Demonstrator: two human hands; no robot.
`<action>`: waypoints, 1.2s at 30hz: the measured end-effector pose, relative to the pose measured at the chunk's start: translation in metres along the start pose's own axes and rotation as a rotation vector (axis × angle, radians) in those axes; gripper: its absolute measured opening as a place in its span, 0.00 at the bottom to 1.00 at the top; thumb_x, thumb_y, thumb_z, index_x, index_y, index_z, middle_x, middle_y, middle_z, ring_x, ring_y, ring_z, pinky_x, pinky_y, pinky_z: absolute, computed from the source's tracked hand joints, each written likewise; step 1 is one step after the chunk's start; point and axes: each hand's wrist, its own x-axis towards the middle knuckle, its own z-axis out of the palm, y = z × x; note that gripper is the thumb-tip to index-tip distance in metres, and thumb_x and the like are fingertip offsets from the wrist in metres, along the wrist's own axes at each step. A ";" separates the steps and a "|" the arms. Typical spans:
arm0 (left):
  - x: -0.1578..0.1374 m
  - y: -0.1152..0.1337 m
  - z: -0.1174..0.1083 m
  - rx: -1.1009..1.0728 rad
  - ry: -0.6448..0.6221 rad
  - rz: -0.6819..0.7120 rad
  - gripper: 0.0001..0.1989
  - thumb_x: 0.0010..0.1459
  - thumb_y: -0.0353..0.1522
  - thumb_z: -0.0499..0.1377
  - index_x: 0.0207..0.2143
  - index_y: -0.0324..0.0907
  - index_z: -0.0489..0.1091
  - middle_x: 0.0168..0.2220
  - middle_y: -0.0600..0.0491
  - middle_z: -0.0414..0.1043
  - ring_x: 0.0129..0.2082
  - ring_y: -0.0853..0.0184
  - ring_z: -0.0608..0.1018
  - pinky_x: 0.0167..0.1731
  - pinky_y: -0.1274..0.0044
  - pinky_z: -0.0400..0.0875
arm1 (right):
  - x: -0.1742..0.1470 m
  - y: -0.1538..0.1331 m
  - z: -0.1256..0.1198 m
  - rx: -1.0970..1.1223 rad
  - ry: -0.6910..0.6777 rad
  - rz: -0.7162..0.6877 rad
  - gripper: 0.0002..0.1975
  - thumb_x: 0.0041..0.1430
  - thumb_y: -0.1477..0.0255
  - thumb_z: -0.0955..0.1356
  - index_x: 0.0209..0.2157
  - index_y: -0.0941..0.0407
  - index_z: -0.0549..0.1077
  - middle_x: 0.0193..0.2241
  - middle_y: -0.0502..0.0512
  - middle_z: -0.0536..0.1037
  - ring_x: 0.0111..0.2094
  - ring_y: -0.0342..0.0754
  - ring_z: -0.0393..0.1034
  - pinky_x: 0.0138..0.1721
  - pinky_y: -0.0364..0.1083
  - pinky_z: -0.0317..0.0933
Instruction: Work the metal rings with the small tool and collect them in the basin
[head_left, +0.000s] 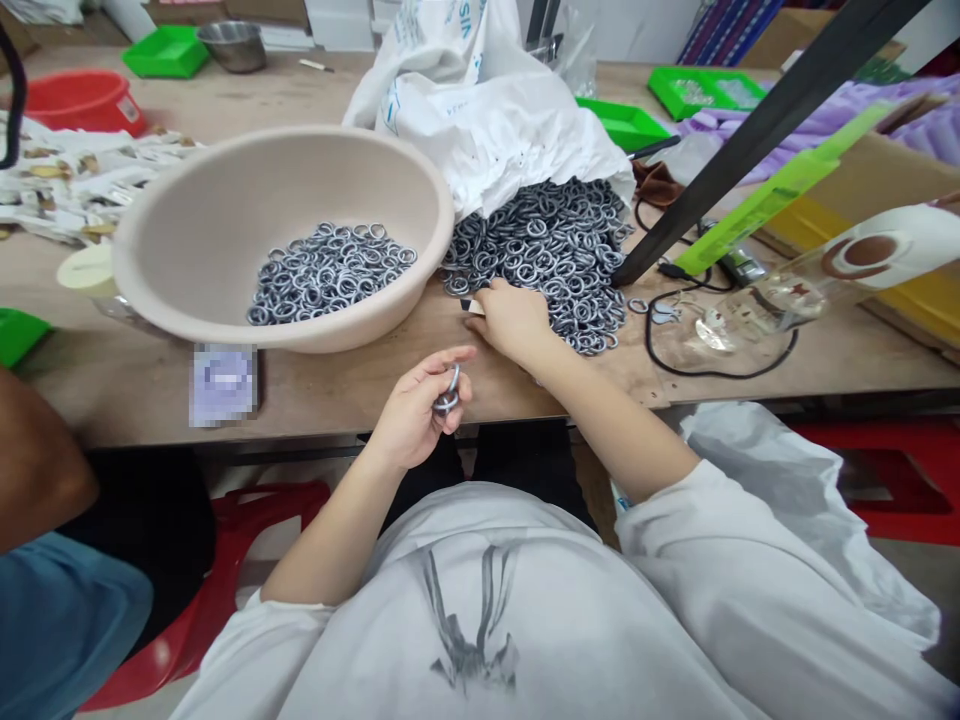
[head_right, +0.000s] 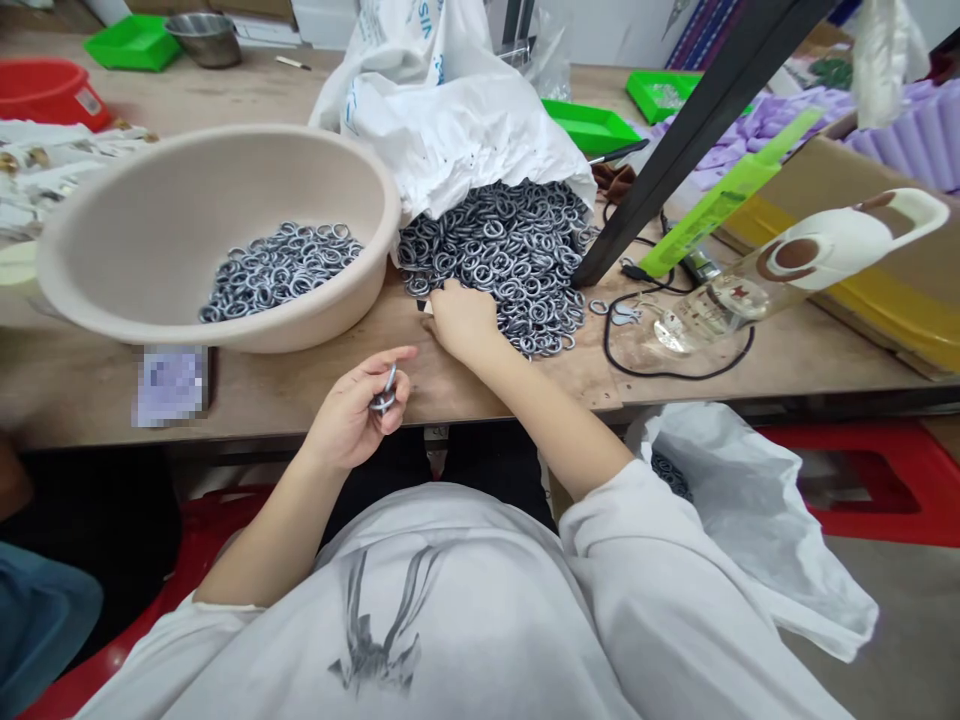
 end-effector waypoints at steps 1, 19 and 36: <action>0.001 0.001 -0.002 -0.025 0.032 -0.001 0.13 0.52 0.30 0.61 0.42 0.41 0.72 0.25 0.58 0.71 0.14 0.76 0.67 0.13 0.84 0.57 | 0.007 -0.001 0.001 -0.028 -0.017 0.003 0.14 0.65 0.69 0.65 0.46 0.60 0.77 0.46 0.68 0.77 0.43 0.60 0.74 0.38 0.50 0.60; 0.012 -0.003 0.012 -0.017 -0.076 -0.128 0.24 0.52 0.51 0.66 0.31 0.39 0.66 0.22 0.60 0.62 0.14 0.79 0.62 0.12 0.85 0.51 | -0.056 -0.030 0.012 1.701 -0.078 0.027 0.25 0.50 0.48 0.73 0.27 0.55 0.67 0.19 0.43 0.66 0.20 0.38 0.59 0.20 0.39 0.57; 0.008 -0.008 0.008 0.227 -0.036 0.132 0.18 0.57 0.44 0.63 0.25 0.40 0.66 0.21 0.58 0.62 0.18 0.77 0.62 0.15 0.85 0.57 | -0.070 -0.012 0.000 1.178 0.135 -0.132 0.24 0.62 0.47 0.64 0.28 0.55 0.69 0.22 0.47 0.67 0.25 0.43 0.61 0.30 0.44 0.56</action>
